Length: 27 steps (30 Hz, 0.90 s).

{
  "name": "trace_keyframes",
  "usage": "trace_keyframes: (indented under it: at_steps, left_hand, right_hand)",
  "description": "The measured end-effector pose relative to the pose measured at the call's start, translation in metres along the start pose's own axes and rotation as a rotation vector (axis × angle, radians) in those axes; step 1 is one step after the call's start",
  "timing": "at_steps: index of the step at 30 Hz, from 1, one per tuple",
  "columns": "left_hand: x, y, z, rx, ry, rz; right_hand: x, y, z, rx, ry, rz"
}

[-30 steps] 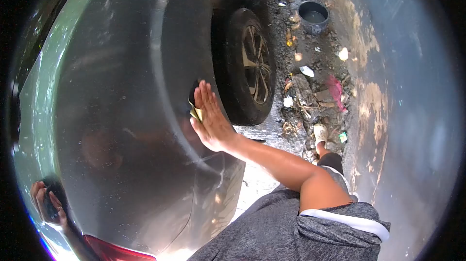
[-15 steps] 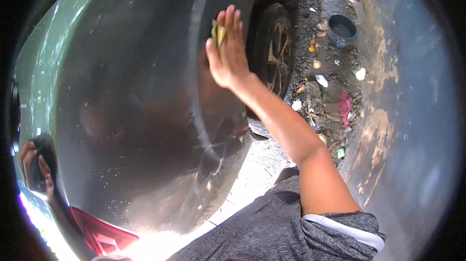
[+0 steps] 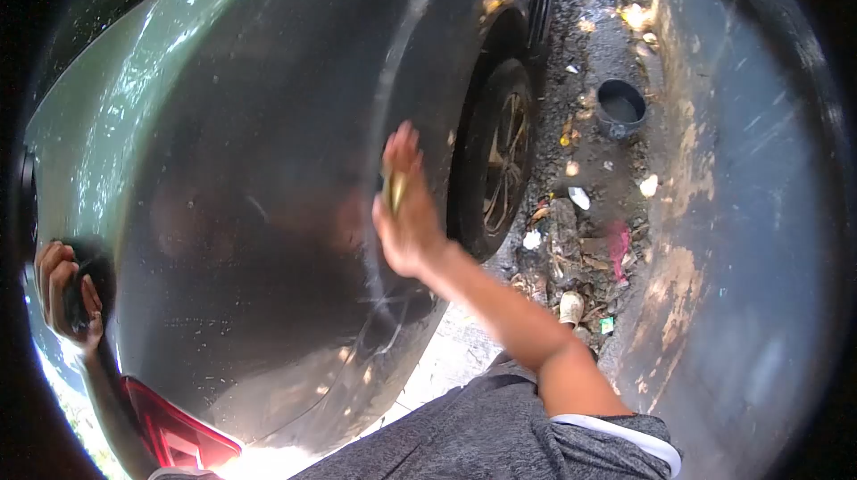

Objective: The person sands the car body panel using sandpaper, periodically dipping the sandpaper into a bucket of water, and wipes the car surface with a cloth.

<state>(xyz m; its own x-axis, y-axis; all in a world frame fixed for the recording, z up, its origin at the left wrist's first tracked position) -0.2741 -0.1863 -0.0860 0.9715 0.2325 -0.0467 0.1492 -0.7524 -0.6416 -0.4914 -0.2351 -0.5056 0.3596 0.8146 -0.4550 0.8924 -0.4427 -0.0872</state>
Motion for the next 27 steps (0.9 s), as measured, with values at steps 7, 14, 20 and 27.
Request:
trace_keyframes:
  at_steps: [7, 14, 20, 27]
  left_hand:
    - [0.005, 0.001, -0.001, -0.04, -0.035, 0.003]
    - [-0.005, 0.0, 0.005, -0.066, -0.024, 0.013]
    - [-0.009, 0.0, 0.01, -0.067, -0.044, 0.019]
    - [0.007, 0.002, 0.0, -0.075, -0.025, -0.084]
  right_hand:
    - [-0.087, -0.041, 0.036, -0.078, -0.069, -0.1]
    - [-0.03, -0.013, 0.01, 0.027, -0.045, -0.039]
    - [-0.092, -0.041, 0.024, -0.082, 0.007, -0.032]
    - [-0.112, -0.05, 0.036, -0.211, 0.022, -0.074]
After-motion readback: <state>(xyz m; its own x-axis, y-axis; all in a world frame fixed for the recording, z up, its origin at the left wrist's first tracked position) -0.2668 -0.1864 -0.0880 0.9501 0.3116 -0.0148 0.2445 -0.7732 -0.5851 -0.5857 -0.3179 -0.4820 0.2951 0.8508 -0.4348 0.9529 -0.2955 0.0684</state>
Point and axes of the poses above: each hand's wrist, its own x-axis away from the middle knuckle, its own y-axis out of the palm, z = x × y, the point moved 6 cm from there along -x, towards the middle knuckle, and after that the axes turned 8 degrees about y, right-handed, at the moved point
